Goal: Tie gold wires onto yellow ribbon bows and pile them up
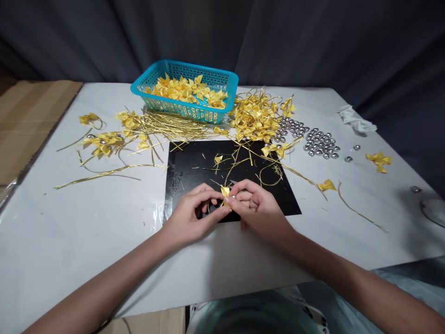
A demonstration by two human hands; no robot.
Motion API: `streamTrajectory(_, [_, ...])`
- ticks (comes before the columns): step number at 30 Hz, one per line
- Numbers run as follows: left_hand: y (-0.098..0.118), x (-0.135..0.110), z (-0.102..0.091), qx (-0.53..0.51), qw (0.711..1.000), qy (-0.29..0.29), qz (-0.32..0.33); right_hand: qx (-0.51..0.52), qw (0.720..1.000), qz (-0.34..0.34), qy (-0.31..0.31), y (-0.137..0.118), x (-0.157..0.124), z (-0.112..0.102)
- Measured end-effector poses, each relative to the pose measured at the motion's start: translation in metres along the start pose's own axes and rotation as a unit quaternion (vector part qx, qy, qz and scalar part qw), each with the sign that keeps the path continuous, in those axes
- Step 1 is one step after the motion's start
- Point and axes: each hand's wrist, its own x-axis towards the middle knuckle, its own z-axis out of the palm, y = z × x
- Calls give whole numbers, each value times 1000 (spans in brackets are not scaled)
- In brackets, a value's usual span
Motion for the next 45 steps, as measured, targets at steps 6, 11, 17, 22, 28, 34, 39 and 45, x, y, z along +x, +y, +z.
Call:
streamTrajectory(6, [5,2,-1,-84,994,-24,-63,2,1000,2,-15,3,-3,3])
streamTrajectory(11, [6,4,-6,-150,984,-19,-99,40,999,4,-32,0,-3,0])
streamTrajectory(17, [6,2,-2,-151,976,-16,-154,24,999,-11,20,-1,-2,0])
streamTrajectory(22, [5,1,2,-170,969,-9,-180,43,999,-5,-6,1,-2,0])
streamTrajectory(28, [1,2,-3,-311,933,-29,-180,81,994,21,-74,4,0,-6])
streamTrajectory(34, [2,3,-4,-312,932,-65,-172,-34,997,-49,-41,3,1,-17])
streamTrajectory(39, [4,3,-5,-298,938,-81,-159,-195,965,-158,-78,-6,3,-23])
streamTrajectory(45, [3,0,-1,-255,952,-106,-136,-260,953,-123,-96,-10,3,-22])
